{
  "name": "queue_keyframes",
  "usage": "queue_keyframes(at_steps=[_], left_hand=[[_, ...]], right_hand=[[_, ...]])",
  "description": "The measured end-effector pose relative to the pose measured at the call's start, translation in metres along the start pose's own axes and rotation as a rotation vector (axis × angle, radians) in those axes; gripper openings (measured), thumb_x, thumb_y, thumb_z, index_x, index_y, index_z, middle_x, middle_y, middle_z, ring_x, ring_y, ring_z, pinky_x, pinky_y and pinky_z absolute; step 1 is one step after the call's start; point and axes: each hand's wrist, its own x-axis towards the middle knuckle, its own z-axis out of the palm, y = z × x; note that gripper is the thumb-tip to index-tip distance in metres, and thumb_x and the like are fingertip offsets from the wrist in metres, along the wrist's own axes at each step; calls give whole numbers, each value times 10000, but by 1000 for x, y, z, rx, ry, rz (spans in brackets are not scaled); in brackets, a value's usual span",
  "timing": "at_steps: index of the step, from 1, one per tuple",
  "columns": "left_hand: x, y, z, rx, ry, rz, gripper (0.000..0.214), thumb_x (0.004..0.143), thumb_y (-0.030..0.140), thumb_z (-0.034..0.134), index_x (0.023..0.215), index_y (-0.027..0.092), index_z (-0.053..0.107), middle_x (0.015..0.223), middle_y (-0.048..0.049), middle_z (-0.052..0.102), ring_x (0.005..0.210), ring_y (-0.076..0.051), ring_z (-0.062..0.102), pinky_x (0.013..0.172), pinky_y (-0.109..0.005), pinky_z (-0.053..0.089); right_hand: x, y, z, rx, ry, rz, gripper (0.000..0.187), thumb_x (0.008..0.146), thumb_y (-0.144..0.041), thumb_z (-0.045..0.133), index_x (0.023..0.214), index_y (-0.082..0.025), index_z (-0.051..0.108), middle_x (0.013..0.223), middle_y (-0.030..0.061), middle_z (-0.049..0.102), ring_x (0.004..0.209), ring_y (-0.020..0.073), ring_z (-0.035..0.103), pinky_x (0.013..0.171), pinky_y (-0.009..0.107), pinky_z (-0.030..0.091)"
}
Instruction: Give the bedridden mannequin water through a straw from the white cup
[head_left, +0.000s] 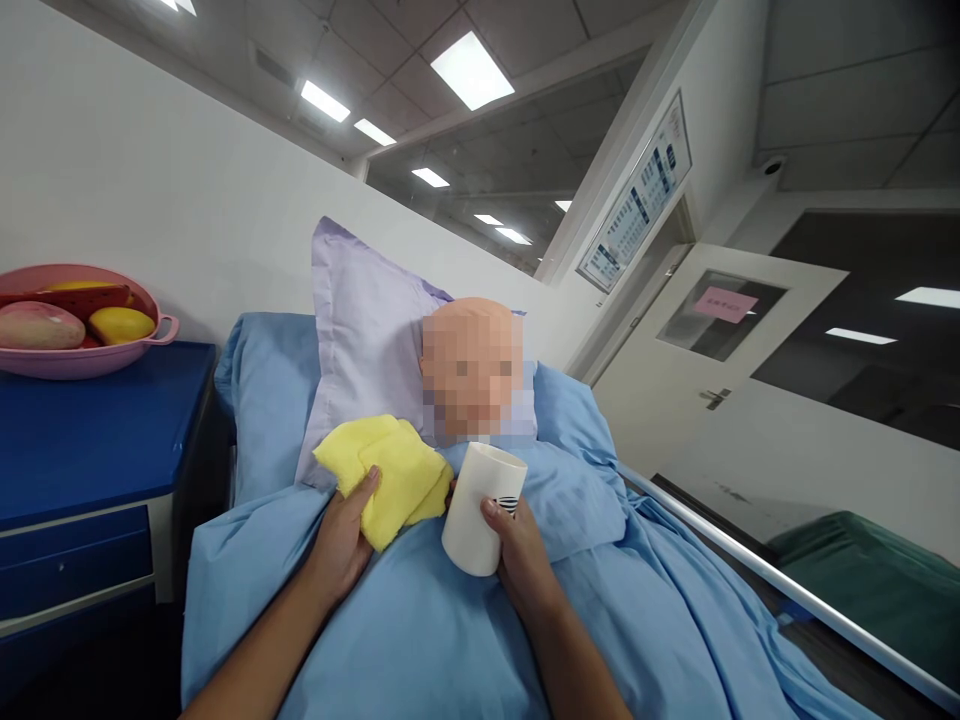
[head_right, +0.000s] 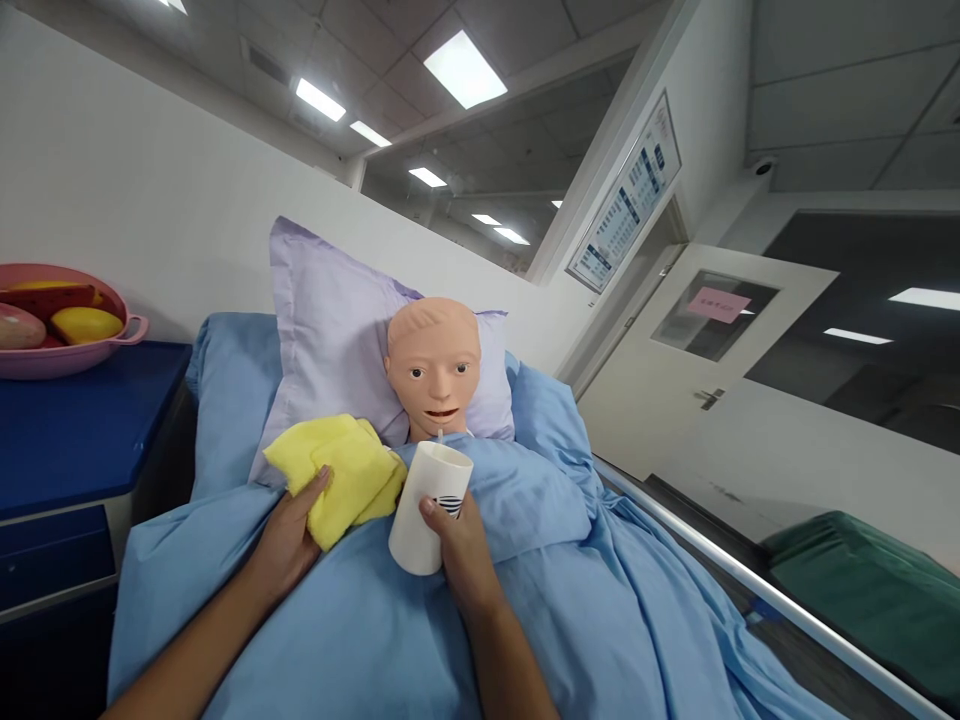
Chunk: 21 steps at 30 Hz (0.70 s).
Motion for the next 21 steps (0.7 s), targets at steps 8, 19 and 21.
queue_keyframes(at_steps=[8,19,21], left_hand=[[2,-2,-4,1,-17,-6,556,854,280,678,1372,170,509,1341,-137,602,1192,-288,600,1040,-395,494],[3,-3,-5,11,12,-1,584,839,292,690,1378,172,502,1317,-145,618,1162,-304,619,1006,-423,523],[3,-3,-4,17,10,5,579,839,290,690,1375,172,506,1319,-144,617,1163,-304,619,1004,-421,525]], right_hand=[[1,3,-3,-14,-15,-14,457,757,-499,733,1080,-191,634,930,71,716,790,227,649,692,338,519],[3,7,-5,20,-7,-22,475,745,-492,746,1097,-192,641,915,65,709,781,220,652,675,330,529],[2,6,-4,25,-7,-18,485,740,-494,748,1096,-181,640,922,74,712,777,226,656,677,344,535]])
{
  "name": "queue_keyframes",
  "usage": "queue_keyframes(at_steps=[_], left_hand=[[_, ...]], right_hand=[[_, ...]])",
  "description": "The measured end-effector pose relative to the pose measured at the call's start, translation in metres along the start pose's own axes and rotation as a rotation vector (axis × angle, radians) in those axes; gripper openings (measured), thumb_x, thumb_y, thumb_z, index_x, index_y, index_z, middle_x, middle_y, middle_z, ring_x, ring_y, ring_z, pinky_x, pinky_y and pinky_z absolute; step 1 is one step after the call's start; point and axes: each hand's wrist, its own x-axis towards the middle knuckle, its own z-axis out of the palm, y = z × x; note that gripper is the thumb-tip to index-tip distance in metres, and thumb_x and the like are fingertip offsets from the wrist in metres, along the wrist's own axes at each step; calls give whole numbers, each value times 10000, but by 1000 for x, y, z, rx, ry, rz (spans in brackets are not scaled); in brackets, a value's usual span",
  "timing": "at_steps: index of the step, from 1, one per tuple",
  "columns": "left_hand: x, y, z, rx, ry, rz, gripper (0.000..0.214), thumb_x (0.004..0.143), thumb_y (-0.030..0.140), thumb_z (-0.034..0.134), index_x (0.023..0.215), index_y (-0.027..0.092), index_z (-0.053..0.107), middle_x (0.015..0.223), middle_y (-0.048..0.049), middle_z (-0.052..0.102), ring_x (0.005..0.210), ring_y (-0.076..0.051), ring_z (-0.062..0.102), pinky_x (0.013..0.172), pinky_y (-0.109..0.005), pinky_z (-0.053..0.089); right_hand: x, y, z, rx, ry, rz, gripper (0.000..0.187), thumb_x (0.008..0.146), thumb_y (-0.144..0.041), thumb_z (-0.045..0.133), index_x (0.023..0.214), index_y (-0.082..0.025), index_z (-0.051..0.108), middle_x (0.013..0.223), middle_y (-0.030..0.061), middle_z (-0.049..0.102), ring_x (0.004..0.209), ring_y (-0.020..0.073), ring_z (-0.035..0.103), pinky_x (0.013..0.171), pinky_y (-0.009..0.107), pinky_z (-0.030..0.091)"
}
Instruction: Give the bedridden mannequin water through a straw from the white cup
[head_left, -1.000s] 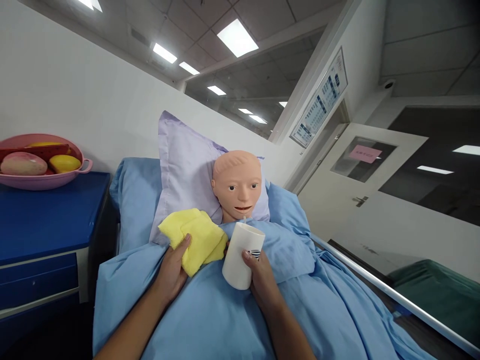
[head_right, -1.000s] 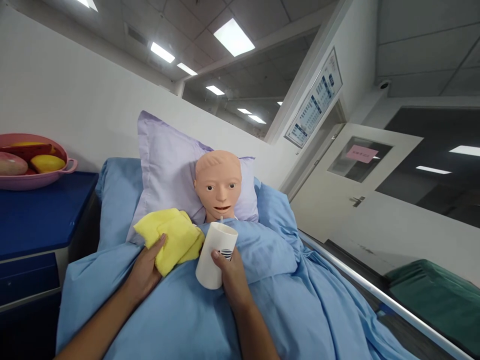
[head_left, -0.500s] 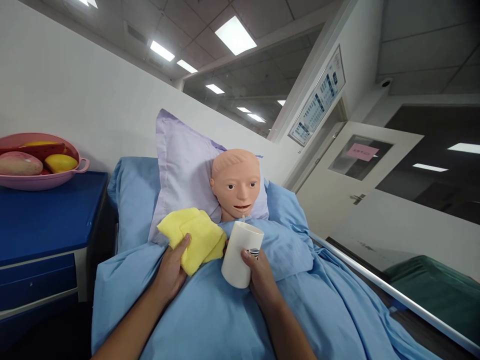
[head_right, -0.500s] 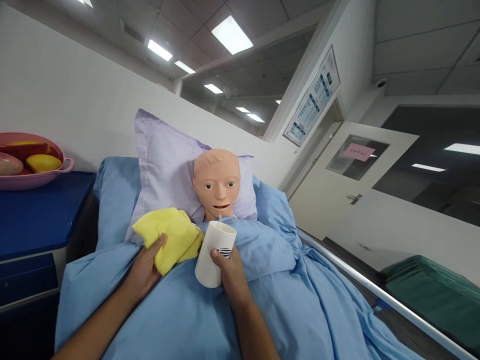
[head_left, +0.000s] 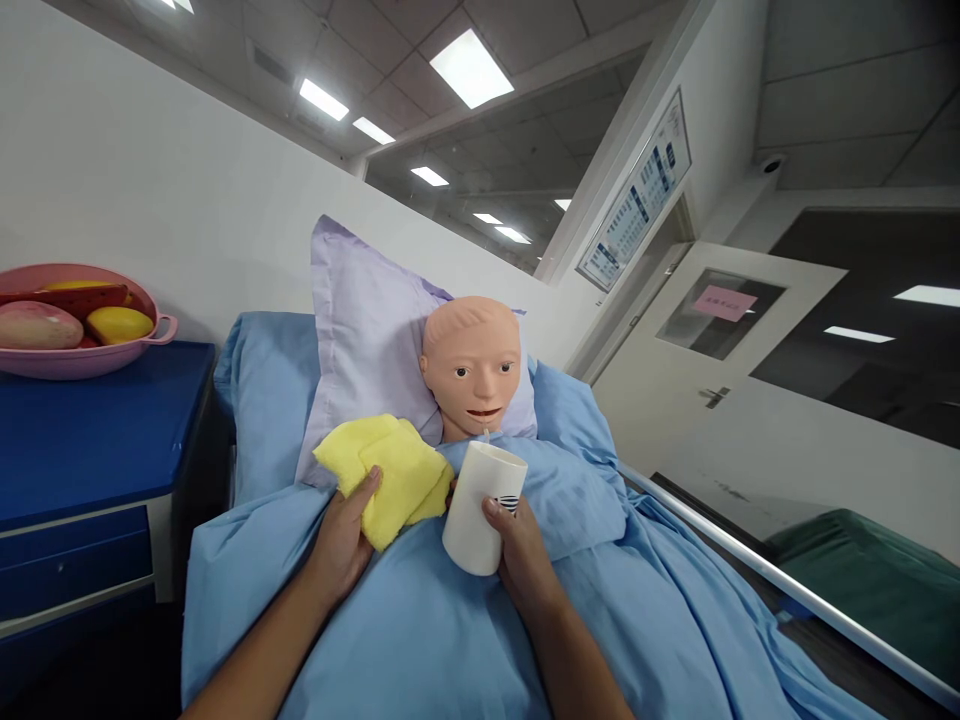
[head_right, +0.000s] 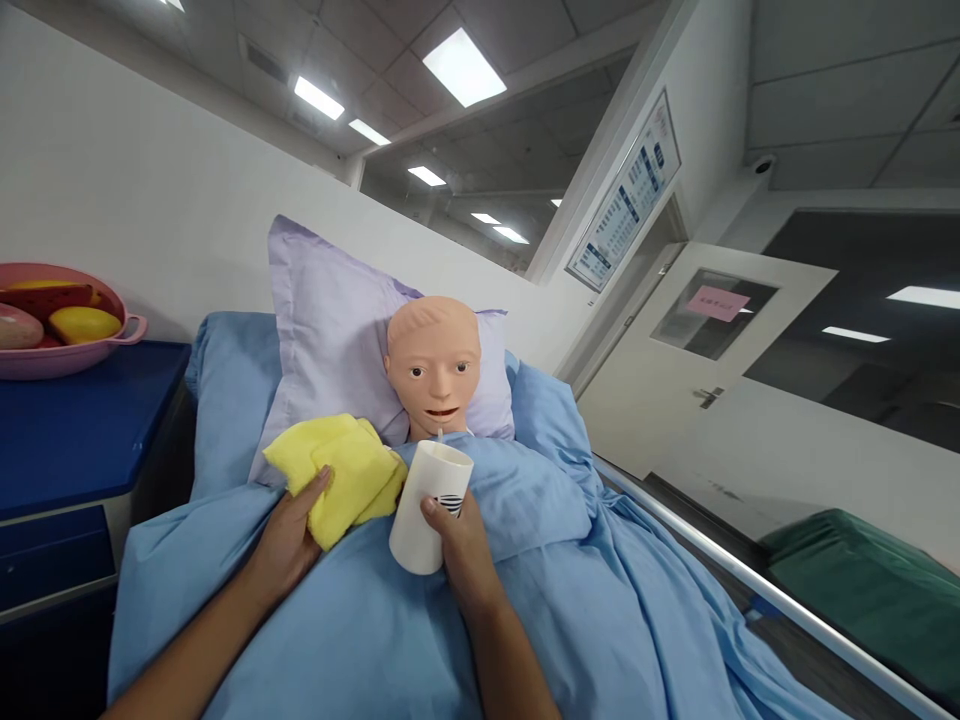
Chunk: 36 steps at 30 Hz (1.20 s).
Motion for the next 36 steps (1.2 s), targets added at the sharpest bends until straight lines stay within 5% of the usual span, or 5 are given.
queue_keyframes(at_steps=[15,20,27,31,36], left_hand=[[-5,1,-1,72,25,-13,487,832,303,700,1281,158,578,1219,-131,680,1120,-287,647,970,-426,538],[-14,9,9,387,160,-3,470,780,386,744,1185,174,639,1134,-116,719,1072,-311,668,955,-451,529],[-24,15,61,714,264,386,491,853,564,581,1170,193,643,1231,-121,672,1207,-325,584,1022,-453,481],[3,0,78,835,100,710,516,841,546,607,1241,220,594,1280,-107,640,1311,-298,491,1141,-444,360],[33,-15,103,875,-243,817,604,803,504,664,1333,258,510,1360,-88,579,1288,-284,505,1124,-459,377]], right_hand=[[1,1,3,-5,18,-8,540,746,-541,729,1144,-191,625,933,60,694,788,211,645,703,337,522],[-2,11,5,20,116,-83,547,686,-534,776,1088,-190,636,888,54,688,781,216,638,704,344,522],[-7,18,9,63,185,-210,486,706,-511,759,1052,-191,637,891,79,724,779,234,654,723,374,534],[-6,16,10,154,250,-206,517,744,-503,727,1138,-189,610,906,83,734,769,239,672,710,378,545],[-5,15,9,268,309,-184,622,778,-500,700,1295,-211,512,944,58,730,778,232,683,729,378,551]])
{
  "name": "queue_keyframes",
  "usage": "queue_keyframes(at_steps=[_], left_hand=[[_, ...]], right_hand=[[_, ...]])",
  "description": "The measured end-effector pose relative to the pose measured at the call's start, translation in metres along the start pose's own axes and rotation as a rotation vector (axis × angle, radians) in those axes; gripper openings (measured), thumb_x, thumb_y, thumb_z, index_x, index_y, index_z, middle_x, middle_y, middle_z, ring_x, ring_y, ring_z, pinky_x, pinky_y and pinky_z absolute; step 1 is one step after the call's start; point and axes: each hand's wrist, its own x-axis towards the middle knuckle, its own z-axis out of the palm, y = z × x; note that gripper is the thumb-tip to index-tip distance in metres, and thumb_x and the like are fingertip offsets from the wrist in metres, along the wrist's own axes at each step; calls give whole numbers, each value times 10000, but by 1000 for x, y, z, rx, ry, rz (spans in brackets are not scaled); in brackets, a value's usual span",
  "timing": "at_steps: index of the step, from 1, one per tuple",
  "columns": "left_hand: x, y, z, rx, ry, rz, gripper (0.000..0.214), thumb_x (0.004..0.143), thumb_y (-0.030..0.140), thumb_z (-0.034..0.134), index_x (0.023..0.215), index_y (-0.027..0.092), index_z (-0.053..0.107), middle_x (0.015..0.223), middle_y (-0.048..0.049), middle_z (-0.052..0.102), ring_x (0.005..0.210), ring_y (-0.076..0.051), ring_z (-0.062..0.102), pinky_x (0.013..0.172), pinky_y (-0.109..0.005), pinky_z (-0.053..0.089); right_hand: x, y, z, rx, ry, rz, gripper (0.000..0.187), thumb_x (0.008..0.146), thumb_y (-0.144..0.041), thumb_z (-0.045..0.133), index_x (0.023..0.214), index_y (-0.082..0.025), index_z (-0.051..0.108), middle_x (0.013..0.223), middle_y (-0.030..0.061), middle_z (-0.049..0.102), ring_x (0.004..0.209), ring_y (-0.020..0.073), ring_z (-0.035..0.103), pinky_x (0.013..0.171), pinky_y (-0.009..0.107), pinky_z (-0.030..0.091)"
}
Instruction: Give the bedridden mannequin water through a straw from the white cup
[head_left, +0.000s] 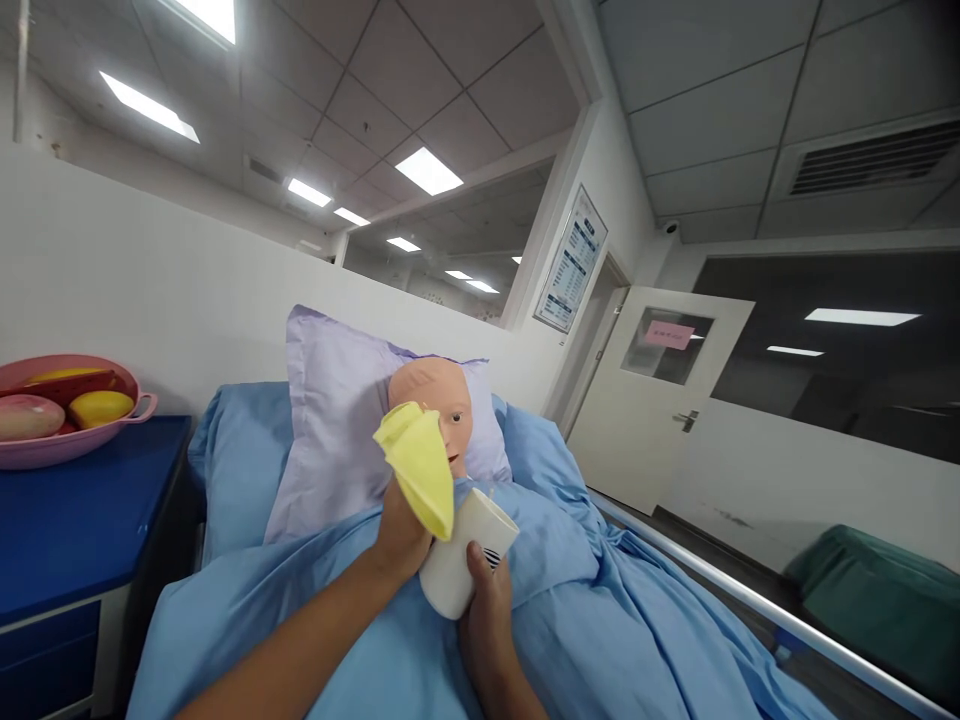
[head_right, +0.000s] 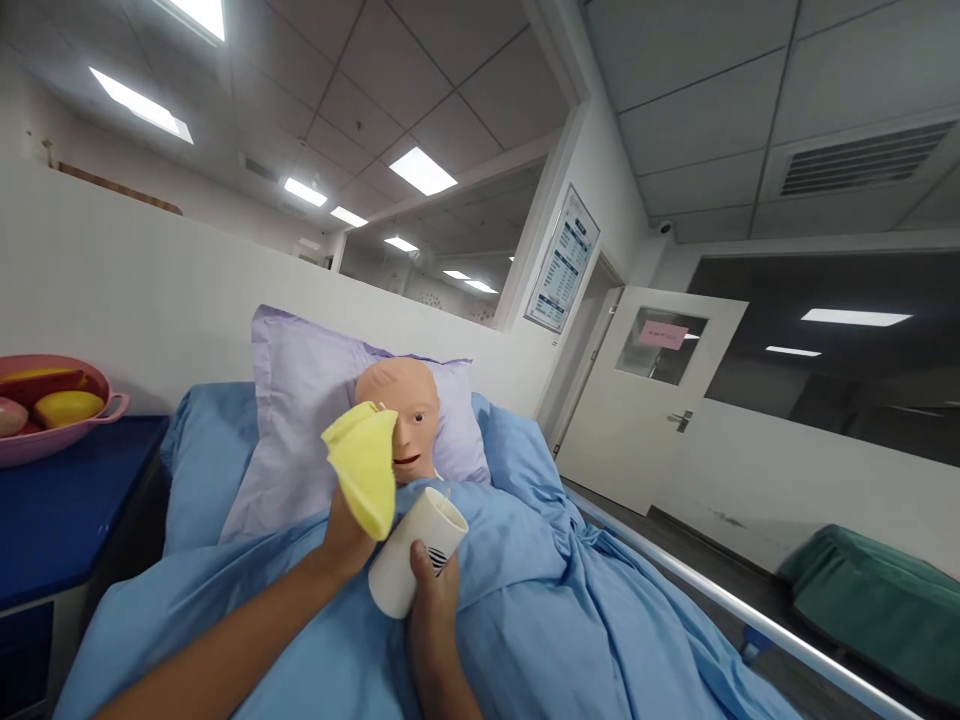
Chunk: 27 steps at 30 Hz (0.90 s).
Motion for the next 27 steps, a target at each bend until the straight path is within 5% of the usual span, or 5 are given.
queue_keyframes(at_steps=[6,10,15,27], left_hand=[[5,10,22,8,7,137,573,867,345,623,1401,266,430,1440,-86,495,1333,-278,448,1144,-441,338],[16,-9,24,242,-202,356,556,922,244,507,1459,237,361,1479,-119,452,1400,-284,361,1154,-502,305],[39,-40,14,647,-437,688,505,970,151,360,1473,199,360,1514,-108,414,1450,-251,271,1188,-511,207],[22,-58,-1,758,-582,595,436,983,184,362,1401,198,485,1386,-120,558,1326,-282,478,1132,-513,313]], right_hand=[[-1,-2,2,0,-2,-16,589,766,-473,724,1258,-211,536,933,48,723,793,232,680,747,378,550],[-1,-7,7,37,46,-70,649,752,-473,732,1312,-237,504,1040,54,706,901,243,674,761,361,548],[0,-11,6,74,102,-71,597,804,-480,684,1325,-260,491,907,17,694,767,207,659,702,345,546],[-2,-13,7,25,83,-41,557,814,-466,675,1312,-270,521,922,31,701,752,223,656,664,340,538]])
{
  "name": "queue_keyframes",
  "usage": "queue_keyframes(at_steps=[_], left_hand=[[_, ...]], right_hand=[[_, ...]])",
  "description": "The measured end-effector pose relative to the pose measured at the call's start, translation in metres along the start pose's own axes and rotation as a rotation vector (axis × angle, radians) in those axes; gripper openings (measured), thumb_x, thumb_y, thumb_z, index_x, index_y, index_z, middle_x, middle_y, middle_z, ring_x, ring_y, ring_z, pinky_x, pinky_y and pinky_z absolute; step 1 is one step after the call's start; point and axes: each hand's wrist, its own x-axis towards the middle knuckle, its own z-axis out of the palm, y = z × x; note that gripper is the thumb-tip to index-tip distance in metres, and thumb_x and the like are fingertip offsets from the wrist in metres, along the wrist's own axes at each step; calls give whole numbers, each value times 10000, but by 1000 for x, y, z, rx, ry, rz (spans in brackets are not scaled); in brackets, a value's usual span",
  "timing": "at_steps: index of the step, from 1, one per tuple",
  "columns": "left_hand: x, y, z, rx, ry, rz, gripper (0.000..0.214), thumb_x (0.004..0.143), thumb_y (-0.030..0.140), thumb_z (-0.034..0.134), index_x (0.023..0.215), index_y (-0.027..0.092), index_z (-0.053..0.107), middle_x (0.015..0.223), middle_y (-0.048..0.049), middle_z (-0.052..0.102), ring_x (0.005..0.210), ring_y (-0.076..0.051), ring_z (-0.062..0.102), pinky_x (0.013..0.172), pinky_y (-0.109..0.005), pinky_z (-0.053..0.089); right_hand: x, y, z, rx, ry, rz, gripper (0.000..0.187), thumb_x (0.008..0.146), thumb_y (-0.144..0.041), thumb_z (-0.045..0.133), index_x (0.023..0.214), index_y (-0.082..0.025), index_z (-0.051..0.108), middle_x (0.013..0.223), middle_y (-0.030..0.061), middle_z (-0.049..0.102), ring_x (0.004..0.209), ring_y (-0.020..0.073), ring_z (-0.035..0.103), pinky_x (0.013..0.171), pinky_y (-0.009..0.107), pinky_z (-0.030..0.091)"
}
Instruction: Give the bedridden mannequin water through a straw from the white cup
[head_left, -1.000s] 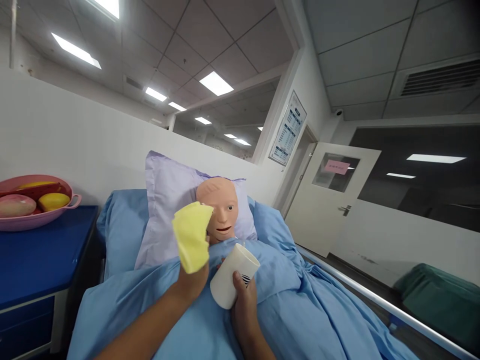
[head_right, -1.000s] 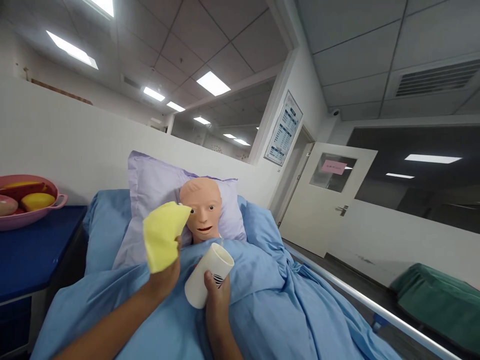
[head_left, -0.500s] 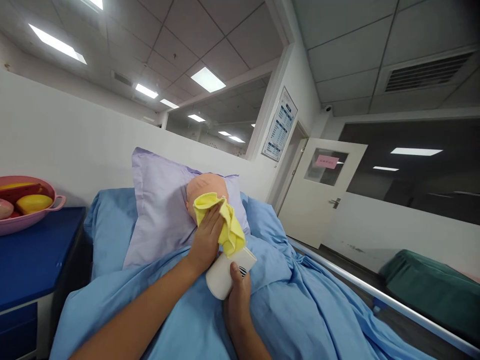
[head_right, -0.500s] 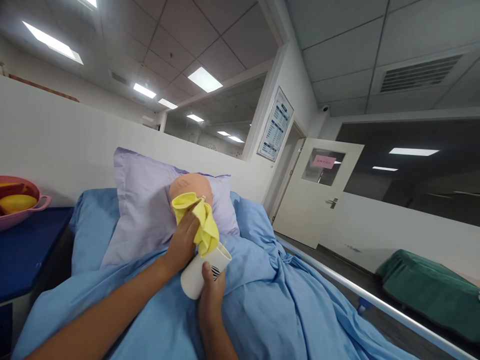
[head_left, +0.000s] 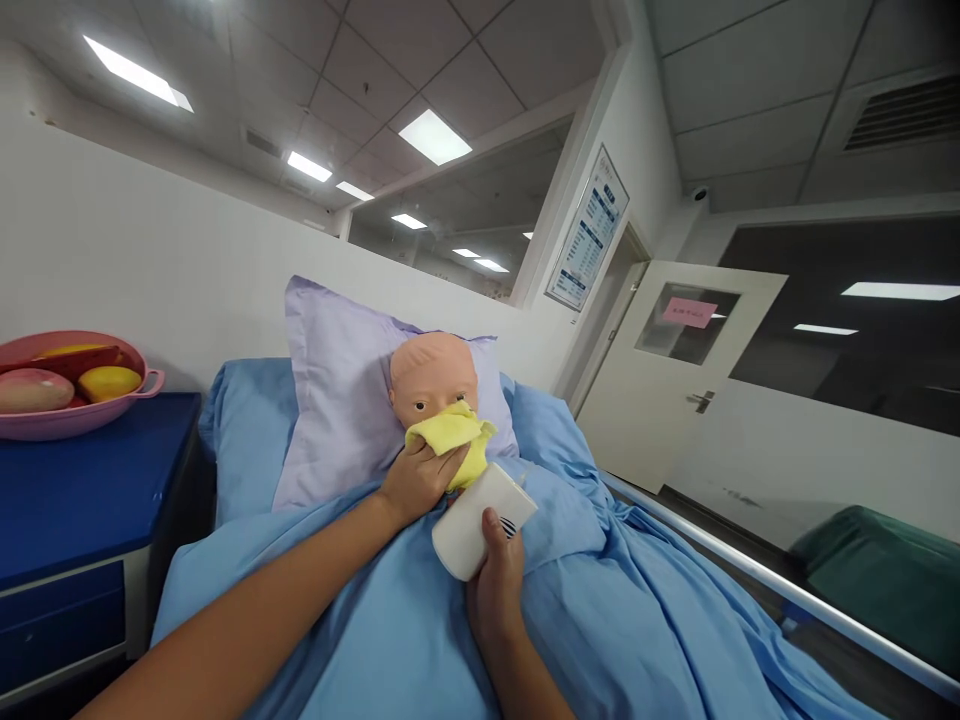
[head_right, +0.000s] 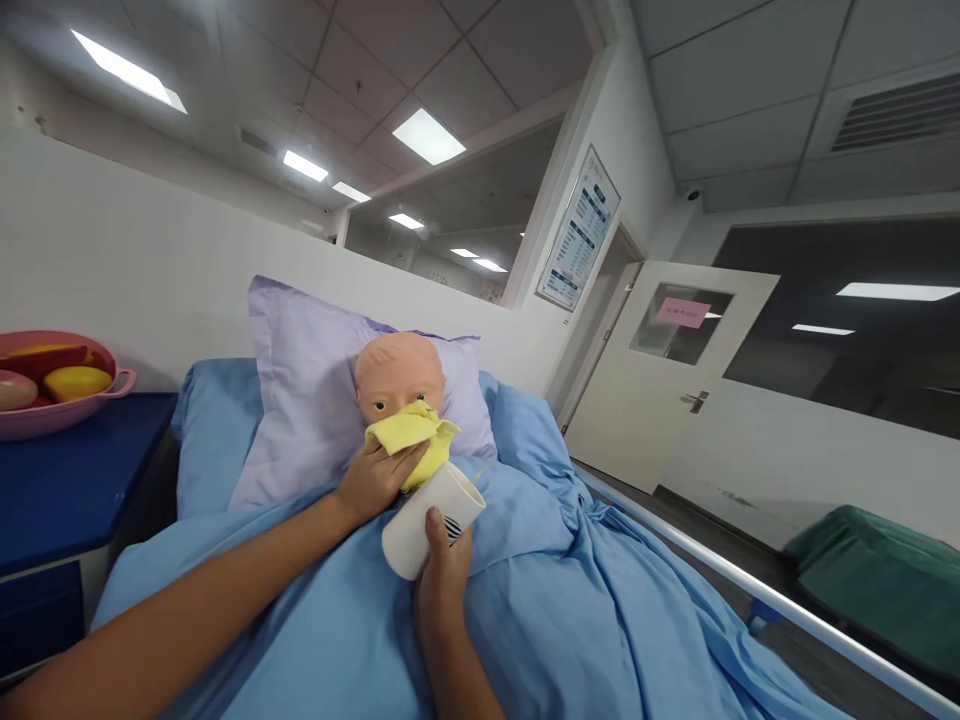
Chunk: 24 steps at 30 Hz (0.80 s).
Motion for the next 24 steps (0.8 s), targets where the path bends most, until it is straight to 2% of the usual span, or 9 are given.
queue_keyframes(at_steps=[4,9,13,17,22,24], left_hand=[[-10,6,0,-73,46,-41,396,977,250,418,1353,249,541,1349,-95,599,1286,-260,523,1125,-473,356],[-20,14,-6,-223,92,-72,373,965,277,464,1322,261,573,1290,-87,644,1246,-261,559,1130,-478,361],[-25,17,-13,-279,116,-70,404,984,247,403,1370,244,522,1417,-94,530,1345,-257,459,1150,-487,319],[-16,13,-8,-320,82,-44,418,984,226,384,1384,231,505,1464,-122,458,1371,-264,419,1149,-507,302],[0,5,7,-178,-26,-96,421,968,232,415,1377,221,515,1314,-124,621,1316,-279,491,1144,-535,302],[0,7,8,-117,-45,-90,411,972,251,413,1367,229,526,1305,-113,631,1288,-273,521,1136,-515,328]], right_hand=[[0,2,-1,-56,33,-10,573,806,-485,665,1317,-267,525,963,35,704,790,227,653,677,337,528],[-3,-1,5,-71,43,-14,622,785,-498,675,1346,-292,504,935,9,712,758,218,652,688,340,527],[-5,-6,9,-81,35,-19,673,764,-497,703,1354,-247,502,970,41,711,772,227,656,684,341,532],[-3,-3,7,-91,30,-8,651,760,-490,717,1324,-225,526,969,57,709,810,234,658,702,341,541],[4,7,-2,-30,21,25,649,771,-486,711,1334,-239,501,940,38,707,785,224,661,709,344,553],[4,8,-3,-20,20,30,653,768,-486,711,1336,-239,500,956,39,706,797,228,664,727,352,556]])
